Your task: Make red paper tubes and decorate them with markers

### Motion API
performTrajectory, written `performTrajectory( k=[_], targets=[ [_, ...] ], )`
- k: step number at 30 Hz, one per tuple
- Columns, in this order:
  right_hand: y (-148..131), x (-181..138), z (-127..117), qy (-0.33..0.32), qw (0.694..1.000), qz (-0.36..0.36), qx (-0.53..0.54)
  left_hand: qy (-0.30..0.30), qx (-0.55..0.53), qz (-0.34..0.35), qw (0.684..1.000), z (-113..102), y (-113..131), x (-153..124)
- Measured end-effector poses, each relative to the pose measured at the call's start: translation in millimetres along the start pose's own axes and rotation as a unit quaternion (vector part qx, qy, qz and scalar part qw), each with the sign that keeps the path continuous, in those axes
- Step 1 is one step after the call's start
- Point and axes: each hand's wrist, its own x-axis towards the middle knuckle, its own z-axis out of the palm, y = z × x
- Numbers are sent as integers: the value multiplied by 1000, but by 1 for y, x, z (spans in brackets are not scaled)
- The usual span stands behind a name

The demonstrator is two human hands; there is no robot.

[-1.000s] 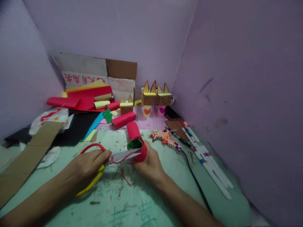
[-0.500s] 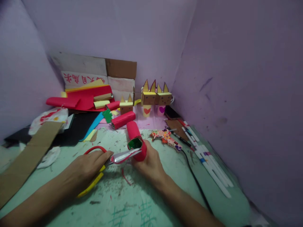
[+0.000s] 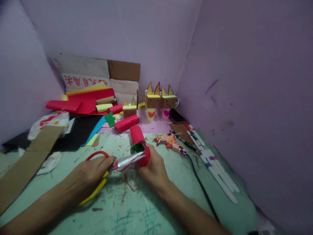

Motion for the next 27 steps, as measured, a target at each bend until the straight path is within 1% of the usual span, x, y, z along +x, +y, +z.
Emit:
performTrajectory(
  k=[5, 8, 11, 14, 17, 20, 22, 24, 25, 27],
  targets=[
    [0, 1, 0, -7, 1000, 14, 0, 7, -8, 9, 1000, -3, -1, 2],
    [1, 1, -1, -15, 1000, 25, -10, -3, -27, 7, 1000, -7, -3, 1],
    [1, 1, -1, -13, 999, 35, -22, -27, -71, -14, 997, -6, -7, -2],
    [0, 2, -2, -5, 998, 53, -22, -39, -109, -78, 990, -3, -13, -4],
    [1, 4, -4, -27, 997, 67, -8, -19, -141, -150, 978, -4, -21, -3],
    [2, 4, -8, -60, 996, 50, 36, 6, -167, -179, 970, -11, -29, 1],
    [3, 4, -10, -79, 993, 38, 85, 7, -165, -200, 966, -17, -31, 4],
    [2, 4, -10, -98, 983, 41, 148, -17, -138, -232, 963, -23, -31, 8],
    [2, 4, -10, -108, 977, 51, 178, -39, -112, -253, 960, -26, -30, 10],
    [1, 6, -9, -121, 966, 80, 212, -105, -53, -296, 948, -30, -29, 14]
  ],
)
